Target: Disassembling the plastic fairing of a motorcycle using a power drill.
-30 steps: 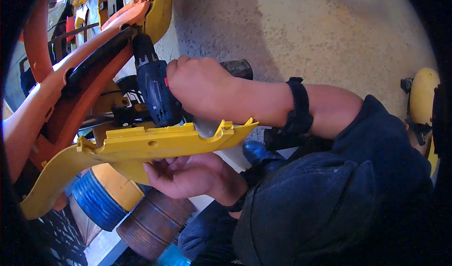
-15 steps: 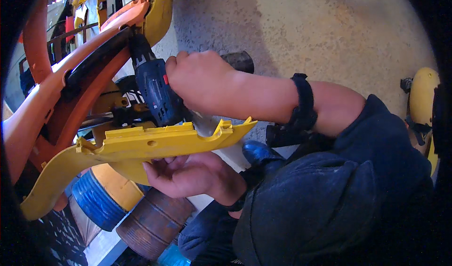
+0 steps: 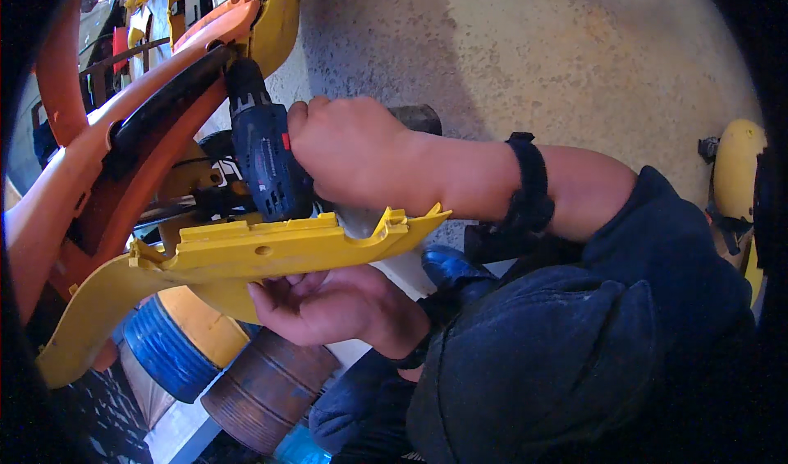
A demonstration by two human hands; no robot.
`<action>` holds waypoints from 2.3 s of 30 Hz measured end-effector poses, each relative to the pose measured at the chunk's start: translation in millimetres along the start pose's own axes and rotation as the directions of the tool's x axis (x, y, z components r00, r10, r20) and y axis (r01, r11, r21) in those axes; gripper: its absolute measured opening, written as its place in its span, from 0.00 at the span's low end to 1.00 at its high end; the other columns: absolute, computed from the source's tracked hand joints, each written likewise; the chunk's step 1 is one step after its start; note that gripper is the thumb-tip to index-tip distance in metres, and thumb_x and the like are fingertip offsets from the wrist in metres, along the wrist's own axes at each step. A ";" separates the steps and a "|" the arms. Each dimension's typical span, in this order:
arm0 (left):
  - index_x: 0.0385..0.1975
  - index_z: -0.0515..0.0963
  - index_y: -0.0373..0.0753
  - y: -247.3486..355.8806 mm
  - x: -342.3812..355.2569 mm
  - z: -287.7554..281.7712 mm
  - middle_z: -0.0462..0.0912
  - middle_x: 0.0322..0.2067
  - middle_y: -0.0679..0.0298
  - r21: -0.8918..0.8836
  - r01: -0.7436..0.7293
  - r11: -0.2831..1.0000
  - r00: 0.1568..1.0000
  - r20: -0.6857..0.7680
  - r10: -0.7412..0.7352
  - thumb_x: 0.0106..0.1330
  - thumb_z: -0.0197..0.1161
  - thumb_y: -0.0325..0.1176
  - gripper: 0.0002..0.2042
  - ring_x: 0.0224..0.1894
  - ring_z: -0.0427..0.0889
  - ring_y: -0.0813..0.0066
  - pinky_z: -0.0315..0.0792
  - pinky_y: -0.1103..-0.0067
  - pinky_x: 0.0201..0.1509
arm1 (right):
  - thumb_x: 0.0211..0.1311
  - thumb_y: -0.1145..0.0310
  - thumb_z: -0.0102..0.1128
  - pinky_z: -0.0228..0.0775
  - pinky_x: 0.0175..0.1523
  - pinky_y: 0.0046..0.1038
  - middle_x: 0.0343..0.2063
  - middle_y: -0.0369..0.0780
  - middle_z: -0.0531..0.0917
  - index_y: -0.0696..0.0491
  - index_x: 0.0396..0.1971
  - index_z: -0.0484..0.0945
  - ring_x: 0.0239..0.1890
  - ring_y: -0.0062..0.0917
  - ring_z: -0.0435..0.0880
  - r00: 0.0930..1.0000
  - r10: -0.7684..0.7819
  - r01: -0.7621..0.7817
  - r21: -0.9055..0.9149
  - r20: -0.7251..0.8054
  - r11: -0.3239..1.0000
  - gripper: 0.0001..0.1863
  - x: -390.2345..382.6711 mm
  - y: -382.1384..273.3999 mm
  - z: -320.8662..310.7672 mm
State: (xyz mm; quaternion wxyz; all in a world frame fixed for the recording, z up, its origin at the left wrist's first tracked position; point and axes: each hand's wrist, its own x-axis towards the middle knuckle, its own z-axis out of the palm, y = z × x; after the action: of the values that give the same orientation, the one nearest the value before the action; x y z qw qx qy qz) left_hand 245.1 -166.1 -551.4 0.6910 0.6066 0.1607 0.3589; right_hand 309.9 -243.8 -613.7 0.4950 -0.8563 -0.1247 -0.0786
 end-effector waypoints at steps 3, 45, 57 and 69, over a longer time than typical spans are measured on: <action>0.45 0.73 0.30 -1.9 -0.7 0.9 0.79 0.38 0.57 0.020 -0.039 0.999 0.999 0.026 0.038 0.63 0.47 0.42 0.20 0.39 0.80 0.72 0.73 0.77 0.45 | 0.38 0.73 0.63 0.76 0.35 0.33 0.29 0.51 0.79 0.66 0.35 0.72 0.32 0.39 0.82 0.999 -0.021 0.019 -0.063 -0.025 0.998 0.21 -0.3 1.5 5.3; 0.40 0.74 0.35 4.1 -4.5 -2.8 0.78 0.32 0.63 0.024 -0.045 0.999 0.995 -0.088 0.047 0.65 0.45 0.41 0.16 0.36 0.77 0.75 0.70 0.77 0.43 | 0.38 0.74 0.59 0.76 0.32 0.33 0.27 0.49 0.78 0.65 0.29 0.74 0.32 0.37 0.80 0.996 0.011 -0.015 -0.048 -0.087 0.999 0.15 10.2 -12.3 25.6; 0.43 0.74 0.32 3.1 -1.7 -8.7 0.79 0.39 0.60 0.040 -0.036 0.999 0.997 -0.062 0.038 0.63 0.48 0.42 0.19 0.43 0.79 0.72 0.69 0.75 0.52 | 0.39 0.74 0.58 0.76 0.33 0.32 0.27 0.49 0.78 0.65 0.29 0.74 0.31 0.36 0.81 0.995 0.055 -0.057 -0.022 -0.089 0.998 0.14 10.1 -17.4 23.8; 0.44 0.74 0.32 2.3 -1.8 -11.3 0.79 0.39 0.59 0.037 -0.022 0.999 1.000 -0.015 0.022 0.63 0.49 0.42 0.20 0.44 0.79 0.72 0.69 0.75 0.52 | 0.38 0.72 0.60 0.77 0.32 0.32 0.27 0.48 0.78 0.65 0.30 0.74 0.31 0.36 0.81 0.993 0.002 -0.014 -0.097 -0.122 0.995 0.16 8.9 -9.3 34.0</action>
State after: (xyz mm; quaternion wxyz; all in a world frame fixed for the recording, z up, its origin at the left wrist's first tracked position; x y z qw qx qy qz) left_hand 235.8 -159.2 -552.1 0.6745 0.6182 0.1657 0.3680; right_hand 316.0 -208.6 -620.6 0.4596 -0.8736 -0.0867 -0.1345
